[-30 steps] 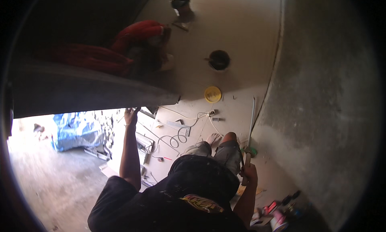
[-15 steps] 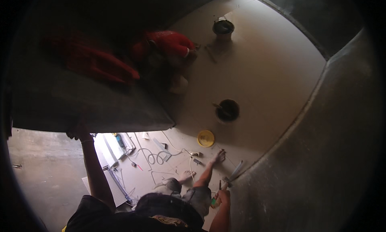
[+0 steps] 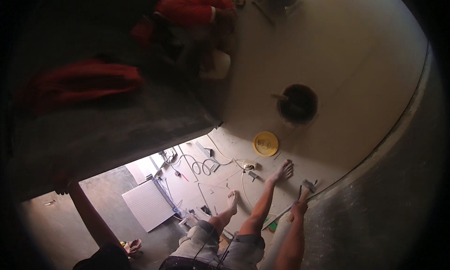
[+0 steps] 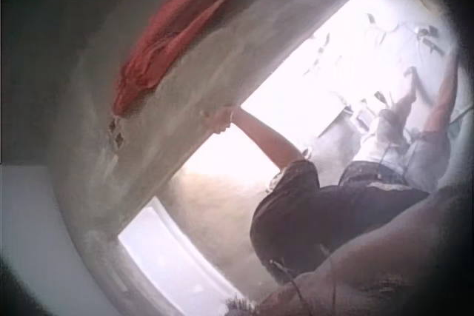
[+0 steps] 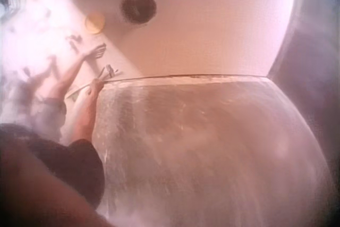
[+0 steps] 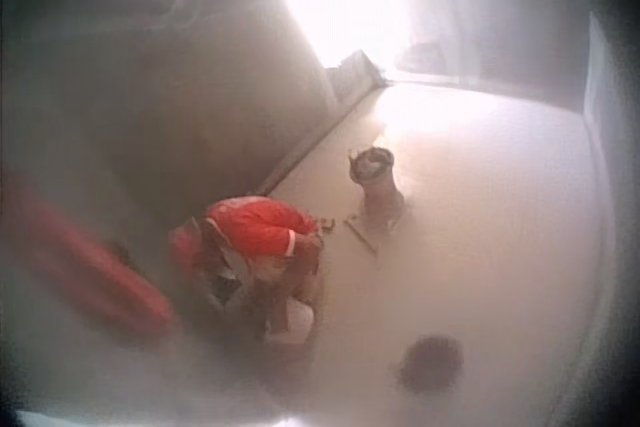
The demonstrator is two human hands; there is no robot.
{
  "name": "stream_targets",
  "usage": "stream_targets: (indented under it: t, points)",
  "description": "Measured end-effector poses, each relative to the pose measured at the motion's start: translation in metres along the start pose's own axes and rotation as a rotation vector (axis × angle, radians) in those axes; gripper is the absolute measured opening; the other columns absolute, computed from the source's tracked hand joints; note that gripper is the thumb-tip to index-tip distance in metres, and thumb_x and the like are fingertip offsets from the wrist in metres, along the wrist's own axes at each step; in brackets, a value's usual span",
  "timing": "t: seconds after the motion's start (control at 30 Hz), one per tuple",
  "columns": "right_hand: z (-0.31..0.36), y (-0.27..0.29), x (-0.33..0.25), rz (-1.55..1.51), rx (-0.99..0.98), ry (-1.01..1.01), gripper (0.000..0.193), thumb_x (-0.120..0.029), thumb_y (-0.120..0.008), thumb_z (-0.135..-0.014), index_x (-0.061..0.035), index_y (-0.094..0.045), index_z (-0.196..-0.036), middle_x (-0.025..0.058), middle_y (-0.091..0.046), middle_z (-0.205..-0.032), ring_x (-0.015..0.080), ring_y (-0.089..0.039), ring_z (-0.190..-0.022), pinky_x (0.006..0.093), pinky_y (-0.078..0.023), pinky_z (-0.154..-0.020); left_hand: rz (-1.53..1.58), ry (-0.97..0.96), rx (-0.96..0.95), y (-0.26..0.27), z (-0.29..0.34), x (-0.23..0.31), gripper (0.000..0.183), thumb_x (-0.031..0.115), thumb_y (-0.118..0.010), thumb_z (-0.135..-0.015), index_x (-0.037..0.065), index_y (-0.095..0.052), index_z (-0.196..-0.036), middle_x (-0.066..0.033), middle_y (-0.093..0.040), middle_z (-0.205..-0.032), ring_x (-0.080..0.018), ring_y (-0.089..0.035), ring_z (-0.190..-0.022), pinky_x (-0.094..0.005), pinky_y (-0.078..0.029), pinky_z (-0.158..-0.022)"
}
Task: The person measures a floor area with a tape measure, then measures and marks a ceramic tile with a pencil. The person picks up a power tool at the end.
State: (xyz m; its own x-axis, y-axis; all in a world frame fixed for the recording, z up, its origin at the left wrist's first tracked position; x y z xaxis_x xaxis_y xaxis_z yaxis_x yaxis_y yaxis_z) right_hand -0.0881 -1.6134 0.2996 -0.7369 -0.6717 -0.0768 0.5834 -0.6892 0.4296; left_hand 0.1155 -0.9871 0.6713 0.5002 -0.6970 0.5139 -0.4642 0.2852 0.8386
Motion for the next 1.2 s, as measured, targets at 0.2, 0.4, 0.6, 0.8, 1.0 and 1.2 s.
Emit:
stream_targets:
  t: [0.2,0.4,0.6,0.8,1.0,1.2]
  points:
    - [-0.002,-0.027,0.013,0.024,-0.024,-0.096,0.058,-0.018,-0.069,-0.093,0.0069,-0.052,-0.143,0.0301,-0.064,-0.135,0.0439,-0.064,-0.126,0.0489,-0.052,-0.107,0.132,0.092,-0.391,-0.137,0.161,-0.019,0.096,0.032,-0.094,-0.079,-0.005,-0.035,-0.146,-0.0177,-0.047,-0.14,-0.031,-0.052,-0.126,-0.0467,-0.046,-0.107]
    - [-0.031,-0.075,0.056,0.203,0.029,0.019,0.056,-0.019,-0.063,-0.095,0.0129,-0.044,-0.137,0.0393,-0.063,-0.122,0.0519,-0.067,-0.114,0.0562,-0.055,-0.098,0.199,0.328,-0.882,-0.21,0.364,-0.042,0.092,0.033,-0.092,-0.08,-0.004,-0.037,-0.144,-0.0177,-0.048,-0.138,-0.0312,-0.053,-0.124,-0.0467,-0.047,-0.105]
    - [-0.092,-0.093,0.056,0.202,0.232,0.203,0.055,-0.017,-0.065,-0.097,0.0135,-0.044,-0.137,0.037,-0.066,-0.117,0.0503,-0.07,-0.107,0.0528,-0.058,-0.091,0.163,0.517,-1.128,-0.255,0.49,-0.066,0.088,0.034,-0.091,-0.081,-0.004,-0.039,-0.142,-0.0177,-0.05,-0.136,-0.0313,-0.054,-0.121,-0.0468,-0.047,-0.104]
    - [-0.156,-0.084,0.029,0.133,0.273,0.245,0.046,-0.018,-0.065,-0.096,0.0088,-0.045,-0.127,0.0362,-0.07,-0.104,0.0512,-0.072,-0.098,0.0561,-0.061,-0.085,0.143,0.573,-1.171,-0.276,0.544,-0.095,0.085,0.035,-0.089,-0.083,-0.004,-0.041,-0.141,-0.0177,-0.052,-0.134,-0.0315,-0.055,-0.119,-0.0468,-0.048,-0.103]
    - [-0.177,-0.083,-0.006,0.063,0.334,0.286,0.044,-0.019,-0.063,-0.096,0.0087,-0.045,-0.126,0.0377,-0.069,-0.105,0.0517,-0.073,-0.095,0.0555,-0.062,-0.084,0.139,0.592,-1.151,-0.276,0.556,-0.106,0.081,0.035,-0.088,-0.084,-0.004,-0.043,-0.139,-0.0177,-0.054,-0.132,-0.0316,-0.057,-0.117,-0.0469,-0.049,-0.102]
    - [-0.192,-0.095,-0.009,0.032,0.382,0.331,0.045,-0.022,-0.063,-0.094,0.01,-0.047,-0.123,0.0391,-0.068,-0.106,0.0547,-0.071,-0.095,0.0578,-0.059,-0.085,0.136,0.617,-1.133,-0.274,0.559,-0.111,0.078,0.036,-0.086,-0.085,-0.003,-0.045,-0.137,-0.0177,-0.056,-0.13,-0.0318,-0.058,-0.115,-0.0469,-0.049,-0.1]
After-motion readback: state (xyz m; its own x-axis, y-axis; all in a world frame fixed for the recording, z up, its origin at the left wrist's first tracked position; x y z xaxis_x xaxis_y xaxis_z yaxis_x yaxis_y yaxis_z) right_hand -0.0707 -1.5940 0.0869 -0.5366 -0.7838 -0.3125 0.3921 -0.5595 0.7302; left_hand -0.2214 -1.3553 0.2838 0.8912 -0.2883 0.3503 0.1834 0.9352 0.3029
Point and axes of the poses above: each hand's wrist, its own z-axis away from the middle knuckle, its own y-axis out of the back of the hand, x = y × z, the point moved 2 cm from there along -z, towards the middle knuckle
